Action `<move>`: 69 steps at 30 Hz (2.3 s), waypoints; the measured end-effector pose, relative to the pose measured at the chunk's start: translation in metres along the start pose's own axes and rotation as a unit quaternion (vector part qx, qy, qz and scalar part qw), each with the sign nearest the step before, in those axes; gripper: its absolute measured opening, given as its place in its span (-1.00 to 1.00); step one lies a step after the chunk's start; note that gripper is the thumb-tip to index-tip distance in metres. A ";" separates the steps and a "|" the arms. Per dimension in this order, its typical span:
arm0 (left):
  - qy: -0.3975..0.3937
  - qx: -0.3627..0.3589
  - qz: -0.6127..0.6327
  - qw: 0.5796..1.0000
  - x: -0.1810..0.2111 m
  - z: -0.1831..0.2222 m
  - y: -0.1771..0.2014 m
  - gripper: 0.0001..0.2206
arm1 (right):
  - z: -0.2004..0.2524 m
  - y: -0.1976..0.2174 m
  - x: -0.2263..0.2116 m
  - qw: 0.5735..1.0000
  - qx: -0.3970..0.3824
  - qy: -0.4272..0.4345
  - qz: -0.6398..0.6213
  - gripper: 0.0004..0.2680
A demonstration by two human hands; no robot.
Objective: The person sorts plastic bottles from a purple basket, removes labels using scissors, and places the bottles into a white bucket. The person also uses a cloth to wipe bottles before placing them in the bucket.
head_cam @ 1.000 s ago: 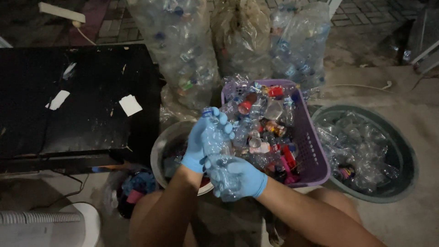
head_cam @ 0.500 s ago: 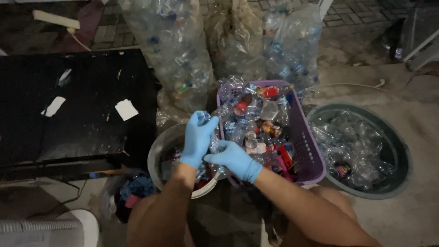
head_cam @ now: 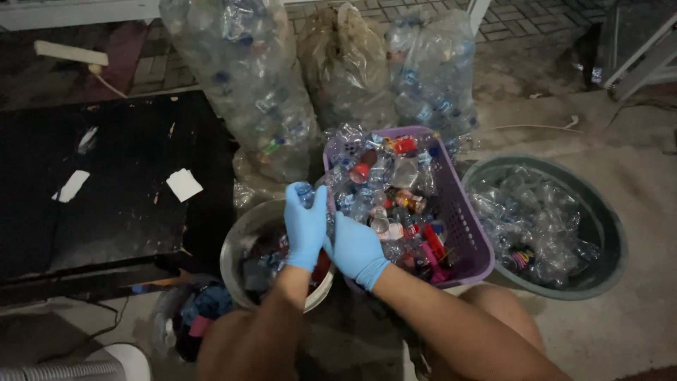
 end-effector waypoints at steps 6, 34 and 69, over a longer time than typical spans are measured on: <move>0.082 -0.167 0.529 0.828 0.013 -0.012 0.011 -0.62 | 0.019 0.045 -0.022 0.814 -0.182 -0.052 -0.549 -0.81; 0.040 0.040 0.040 0.998 -0.083 -0.026 -0.044 -0.88 | -0.001 -0.053 -0.005 0.972 0.132 0.023 0.195 -0.98; 0.202 0.057 0.250 0.945 -0.185 -0.032 -0.073 -0.93 | 0.020 -0.038 -0.008 0.984 0.091 0.018 0.154 -0.95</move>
Point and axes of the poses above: each hand's wrist, its own z-axis away from the middle knuckle, its own y-axis out of the back of the hand, x = y × z, the point moved 4 cm from there along -z, towards the middle knuckle, and after that the axes turned 11 degrees about -y, right-handed, at the moved point
